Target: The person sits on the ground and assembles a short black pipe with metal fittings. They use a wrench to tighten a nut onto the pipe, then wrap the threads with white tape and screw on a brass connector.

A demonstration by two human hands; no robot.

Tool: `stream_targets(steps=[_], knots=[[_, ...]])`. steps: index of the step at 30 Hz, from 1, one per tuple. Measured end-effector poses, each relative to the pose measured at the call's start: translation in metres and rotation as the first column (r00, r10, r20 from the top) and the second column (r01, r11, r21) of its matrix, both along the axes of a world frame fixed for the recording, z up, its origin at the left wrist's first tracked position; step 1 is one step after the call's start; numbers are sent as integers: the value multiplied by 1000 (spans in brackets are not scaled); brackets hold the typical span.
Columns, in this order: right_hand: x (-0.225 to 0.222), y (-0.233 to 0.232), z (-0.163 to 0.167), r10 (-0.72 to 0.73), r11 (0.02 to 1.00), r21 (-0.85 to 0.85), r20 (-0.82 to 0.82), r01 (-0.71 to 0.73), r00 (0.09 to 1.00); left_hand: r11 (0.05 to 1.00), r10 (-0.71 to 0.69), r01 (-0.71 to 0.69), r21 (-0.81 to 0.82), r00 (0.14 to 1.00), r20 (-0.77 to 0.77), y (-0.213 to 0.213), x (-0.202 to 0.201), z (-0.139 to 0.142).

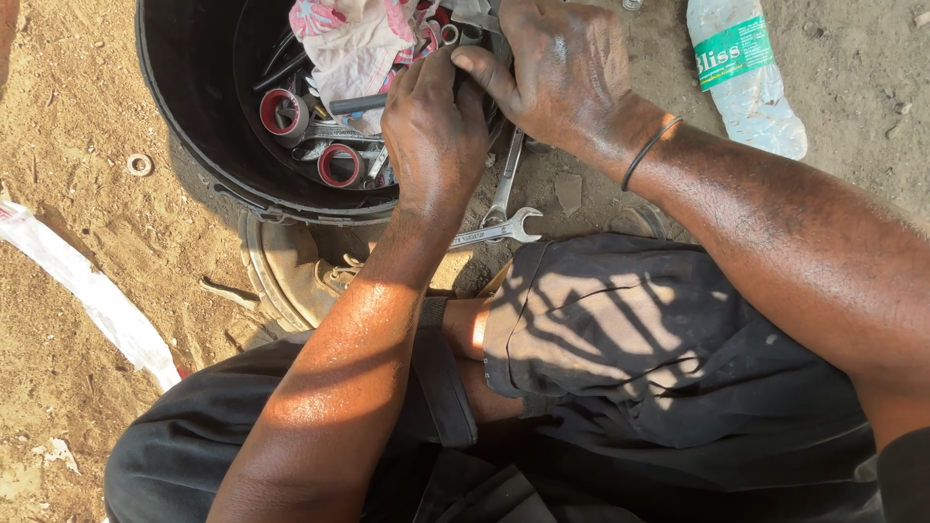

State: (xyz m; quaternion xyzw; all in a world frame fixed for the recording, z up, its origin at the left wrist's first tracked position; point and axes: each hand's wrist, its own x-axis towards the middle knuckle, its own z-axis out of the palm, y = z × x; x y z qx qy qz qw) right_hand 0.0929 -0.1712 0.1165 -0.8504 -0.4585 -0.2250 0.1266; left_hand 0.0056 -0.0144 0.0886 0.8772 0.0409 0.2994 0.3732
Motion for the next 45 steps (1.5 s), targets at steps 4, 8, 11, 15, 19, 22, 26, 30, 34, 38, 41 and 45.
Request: stream_targets(steps=[4,8,11,15,19,22,26,30,34,38,41,45], knots=[[0,-2,0,17,1000,18,33,-18,999,999,-33,33,0,998,46,-2,0,-1],[1,-4,1,40,999,17,14,-40,999,999,-51,51,-5,999,-9,-3,1,-1],[0,-5,3,58,998,17,31,-59,998,998,-64,64,-23,998,2,-3,0,0],[-1,-6,6,55,998,-16,4,-55,998,997,-76,76,-21,997,7,-2,-1,-1],[-1,-5,6,39,999,-33,28,-38,999,997,-73,74,-19,997,19,-2,-1,-1],[-1,-3,4,15,998,-58,31,-13,999,998,-61,61,-7,998,13,-1,-1,-2],[0,-4,1,-4,997,-80,29,6,1000,997,-70,70,-13,997,18,-2,-2,-2],[1,-7,0,6,997,-73,59,-2,998,996,-90,90,-13,996,10,0,-2,-2],[2,-8,-1,15,997,-74,65,-10,998,991,-128,128,-29,992,9,1,0,-2],[0,-6,-2,-27,994,-104,17,28,999,993,-111,110,-40,993,-34,1,2,-4],[0,-4,-2,-22,996,-87,12,23,1000,994,-105,103,-36,994,-33,1,2,-5],[0,-5,-1,-13,998,-64,41,15,999,994,-100,99,-39,995,-16,1,2,-6]])
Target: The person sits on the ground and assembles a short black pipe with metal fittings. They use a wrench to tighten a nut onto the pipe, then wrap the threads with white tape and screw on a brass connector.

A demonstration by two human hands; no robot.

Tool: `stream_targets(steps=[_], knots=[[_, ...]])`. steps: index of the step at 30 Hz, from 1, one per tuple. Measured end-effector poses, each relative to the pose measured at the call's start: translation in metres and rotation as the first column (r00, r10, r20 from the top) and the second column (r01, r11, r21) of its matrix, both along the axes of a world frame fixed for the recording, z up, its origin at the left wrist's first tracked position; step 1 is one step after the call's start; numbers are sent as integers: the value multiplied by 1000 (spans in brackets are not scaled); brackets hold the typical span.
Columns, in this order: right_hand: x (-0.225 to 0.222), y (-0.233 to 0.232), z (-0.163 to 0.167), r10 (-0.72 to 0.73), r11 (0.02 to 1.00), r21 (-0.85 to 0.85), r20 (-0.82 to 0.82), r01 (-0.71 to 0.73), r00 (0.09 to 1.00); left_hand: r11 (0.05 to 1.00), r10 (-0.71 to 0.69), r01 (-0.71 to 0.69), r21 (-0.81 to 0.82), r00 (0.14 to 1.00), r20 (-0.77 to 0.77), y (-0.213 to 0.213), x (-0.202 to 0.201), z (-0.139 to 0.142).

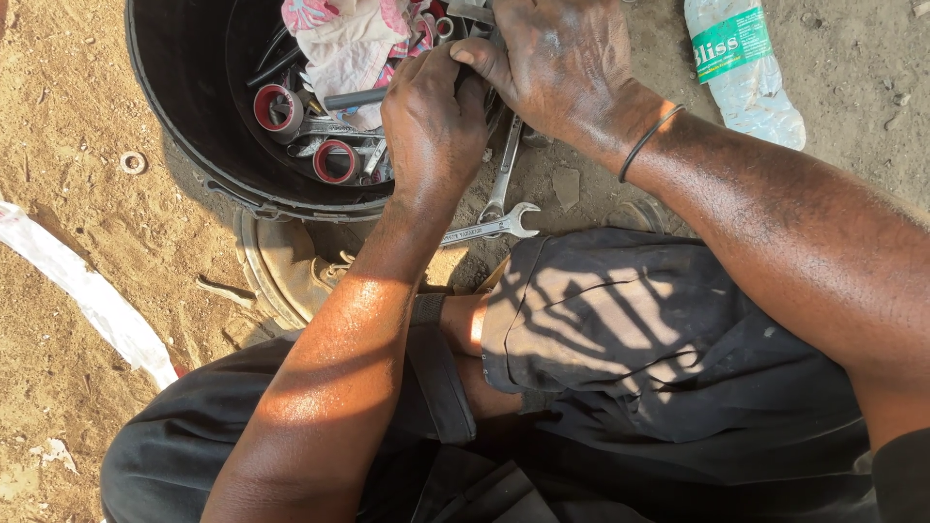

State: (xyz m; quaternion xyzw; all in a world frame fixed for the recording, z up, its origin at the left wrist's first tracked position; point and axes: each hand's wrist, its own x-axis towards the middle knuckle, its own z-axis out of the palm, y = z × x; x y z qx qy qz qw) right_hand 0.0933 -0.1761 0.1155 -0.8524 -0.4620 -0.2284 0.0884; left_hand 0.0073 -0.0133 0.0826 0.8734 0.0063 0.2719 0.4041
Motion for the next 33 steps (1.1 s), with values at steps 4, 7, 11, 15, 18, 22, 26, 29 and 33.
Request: stream_targets(steps=[4,7,11,15,18,22,26,29,33], knots=[[0,0,0,2,1000,5,0,-2,1000,999,19,-19,-34,1000,-4,1,1,1],[-1,1,-1,3,1000,23,14,-3,1000,998,40,-41,-55,999,-15,2,1,2],[-2,2,-2,14,999,34,-10,-13,1000,995,41,-45,-90,998,-54,2,0,3],[-3,2,-3,11,1000,29,16,-12,1000,995,51,-53,-82,998,-25,3,1,2],[-3,4,-3,17,999,51,-2,-16,1000,995,75,-76,-67,997,-20,2,1,1],[-2,8,-1,6,999,44,-133,0,991,997,78,-77,-20,995,59,-1,2,-1],[-2,9,1,73,992,115,-228,-47,971,992,46,-47,-118,999,-9,2,4,-5],[-1,7,-1,93,992,100,-173,-77,980,980,4,0,-201,1000,19,5,8,-11],[2,3,-4,92,995,43,-123,-87,988,984,-35,48,-169,996,77,5,11,-16]])
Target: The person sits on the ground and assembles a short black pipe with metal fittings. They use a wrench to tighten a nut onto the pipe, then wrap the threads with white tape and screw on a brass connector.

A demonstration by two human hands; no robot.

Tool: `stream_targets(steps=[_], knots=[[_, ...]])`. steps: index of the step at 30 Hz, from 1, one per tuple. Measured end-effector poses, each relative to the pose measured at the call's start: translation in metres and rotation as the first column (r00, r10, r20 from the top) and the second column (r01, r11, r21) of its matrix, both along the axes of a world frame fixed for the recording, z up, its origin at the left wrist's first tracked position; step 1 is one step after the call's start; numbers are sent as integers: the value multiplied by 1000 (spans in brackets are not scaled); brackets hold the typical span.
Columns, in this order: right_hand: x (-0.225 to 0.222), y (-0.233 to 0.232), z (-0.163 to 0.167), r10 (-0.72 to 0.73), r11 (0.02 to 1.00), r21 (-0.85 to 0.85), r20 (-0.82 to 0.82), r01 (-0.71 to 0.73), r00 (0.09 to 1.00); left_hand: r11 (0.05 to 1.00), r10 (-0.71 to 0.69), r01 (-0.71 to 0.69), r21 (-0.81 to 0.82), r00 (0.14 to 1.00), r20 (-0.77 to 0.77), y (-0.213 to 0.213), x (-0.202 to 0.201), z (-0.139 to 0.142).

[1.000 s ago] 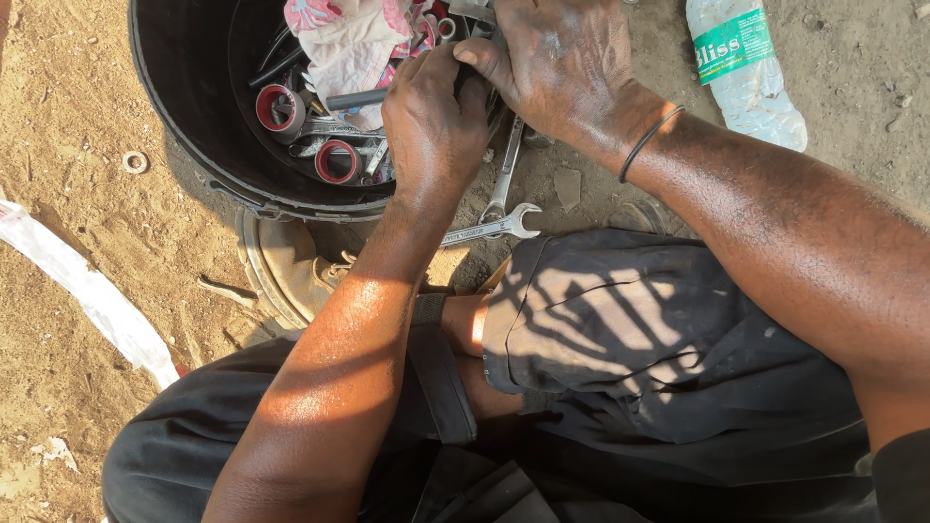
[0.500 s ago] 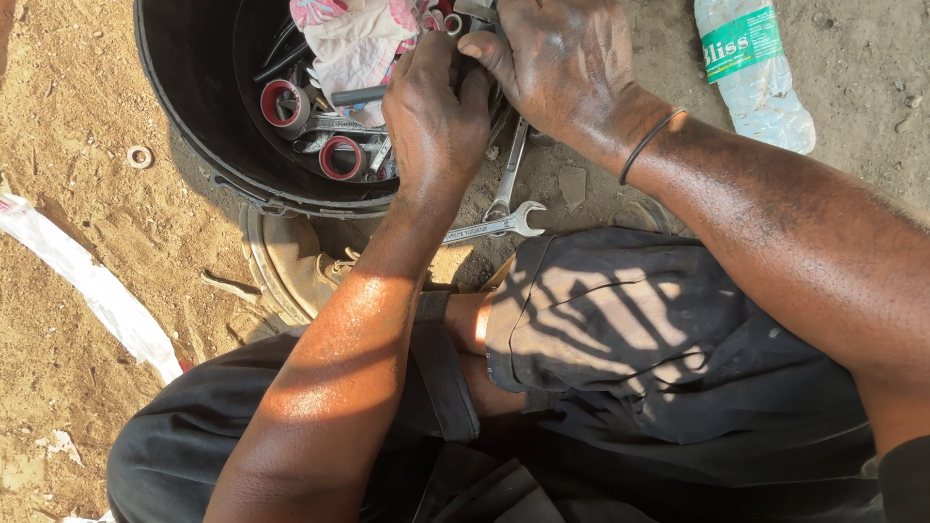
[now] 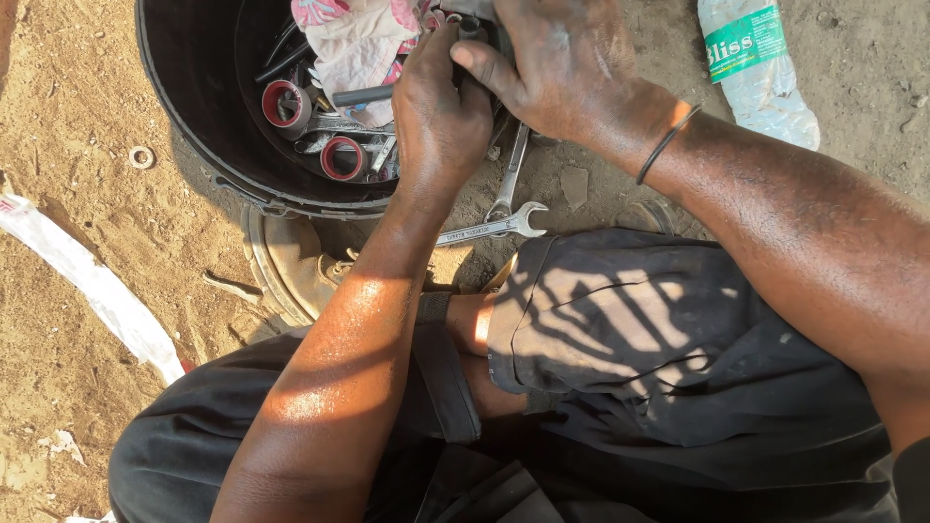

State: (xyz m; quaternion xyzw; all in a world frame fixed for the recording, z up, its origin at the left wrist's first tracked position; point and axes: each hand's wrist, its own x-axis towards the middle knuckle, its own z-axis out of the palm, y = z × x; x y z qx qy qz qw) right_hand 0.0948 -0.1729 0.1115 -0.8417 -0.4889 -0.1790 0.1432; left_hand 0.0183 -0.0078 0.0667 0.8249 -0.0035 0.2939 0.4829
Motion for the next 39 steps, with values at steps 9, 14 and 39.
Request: stream_targets(steps=[9,14,39], knots=[[3,-3,2,29,1000,-4,-13,-29,1000,984,-145,133,-118,985,-98,3,0,7],[12,-5,-5,118,989,106,-173,-101,978,991,-97,83,-104,985,-142,4,-1,8],[8,-13,-4,38,995,-92,46,-34,998,924,-341,304,-232,929,-144,3,-4,16]])
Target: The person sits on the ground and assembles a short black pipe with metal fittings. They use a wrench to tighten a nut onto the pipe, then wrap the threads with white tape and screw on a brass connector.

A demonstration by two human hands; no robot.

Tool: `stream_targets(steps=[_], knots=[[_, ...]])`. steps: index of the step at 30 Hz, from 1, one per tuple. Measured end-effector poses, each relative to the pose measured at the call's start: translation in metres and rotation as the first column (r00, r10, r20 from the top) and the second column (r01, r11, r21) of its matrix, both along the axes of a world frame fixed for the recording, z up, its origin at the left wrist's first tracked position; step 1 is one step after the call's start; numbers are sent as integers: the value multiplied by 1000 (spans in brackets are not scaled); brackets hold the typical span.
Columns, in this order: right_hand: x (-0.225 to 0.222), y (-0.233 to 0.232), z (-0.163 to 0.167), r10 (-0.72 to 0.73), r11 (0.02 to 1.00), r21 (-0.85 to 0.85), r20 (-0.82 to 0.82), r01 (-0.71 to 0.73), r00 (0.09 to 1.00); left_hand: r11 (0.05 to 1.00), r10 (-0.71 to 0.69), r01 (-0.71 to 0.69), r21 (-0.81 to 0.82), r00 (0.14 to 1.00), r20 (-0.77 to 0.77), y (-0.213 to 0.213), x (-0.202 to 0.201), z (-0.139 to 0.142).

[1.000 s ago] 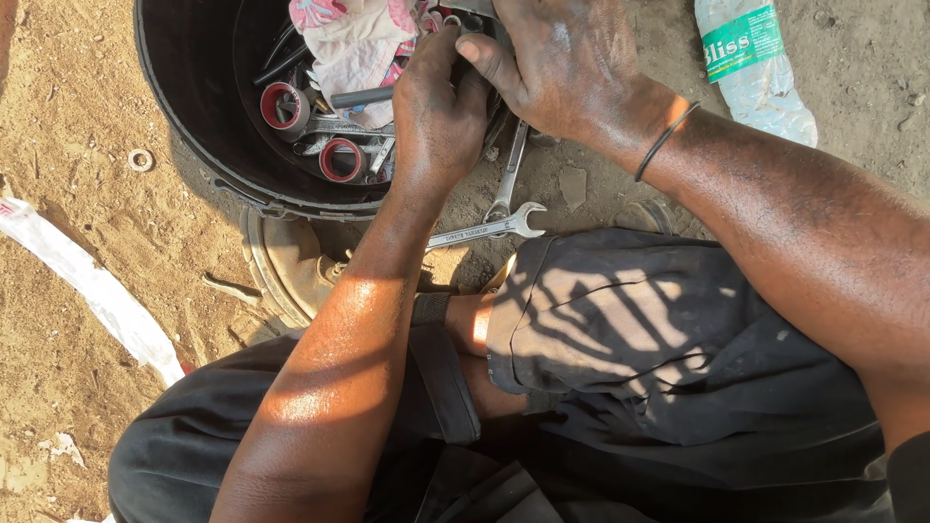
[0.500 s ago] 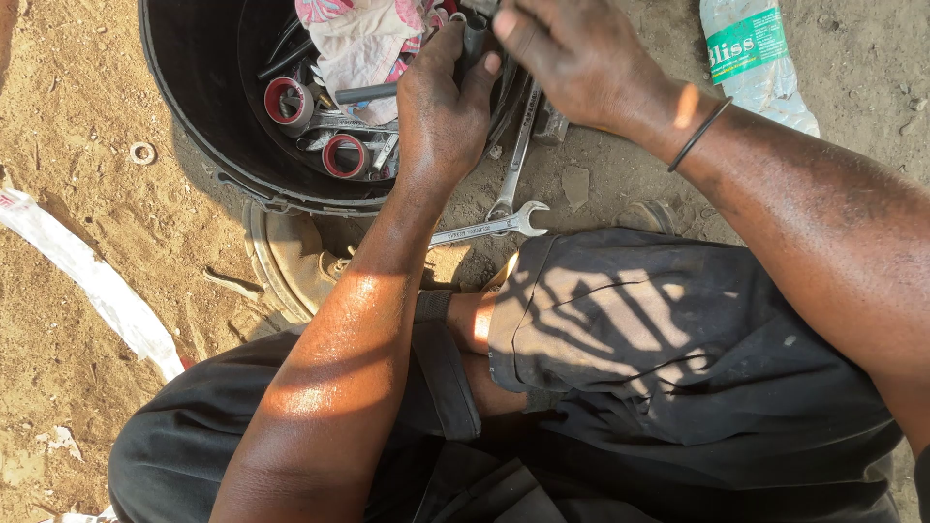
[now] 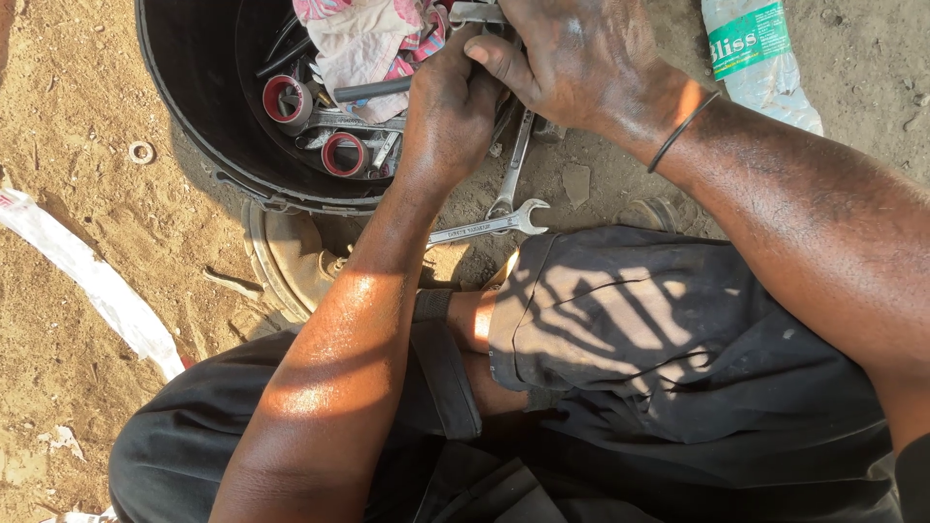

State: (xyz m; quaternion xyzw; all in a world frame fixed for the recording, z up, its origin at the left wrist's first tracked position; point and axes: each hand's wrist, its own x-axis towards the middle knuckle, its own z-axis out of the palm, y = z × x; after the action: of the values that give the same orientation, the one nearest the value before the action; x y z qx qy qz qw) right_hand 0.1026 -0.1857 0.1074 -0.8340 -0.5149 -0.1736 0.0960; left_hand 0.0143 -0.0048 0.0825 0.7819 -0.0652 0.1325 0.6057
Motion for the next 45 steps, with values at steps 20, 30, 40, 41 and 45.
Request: stream_targets(steps=[20,30,40,41,45], knots=[[3,-3,-14,-34,998,53,90,30,995,958,-222,192,-212,967,-127,7,9,-8],[-2,2,-16,-125,992,34,121,121,985,953,-216,173,-249,964,-155,7,11,-10],[-2,9,-15,-76,992,105,23,73,997,969,-131,103,-225,985,-115,1,12,-16],[-4,8,-13,-88,992,90,6,87,996,976,-110,87,-197,988,-110,1,12,-16],[-10,11,-6,-112,991,73,37,109,993,993,-28,16,-115,994,-103,1,8,-12]])
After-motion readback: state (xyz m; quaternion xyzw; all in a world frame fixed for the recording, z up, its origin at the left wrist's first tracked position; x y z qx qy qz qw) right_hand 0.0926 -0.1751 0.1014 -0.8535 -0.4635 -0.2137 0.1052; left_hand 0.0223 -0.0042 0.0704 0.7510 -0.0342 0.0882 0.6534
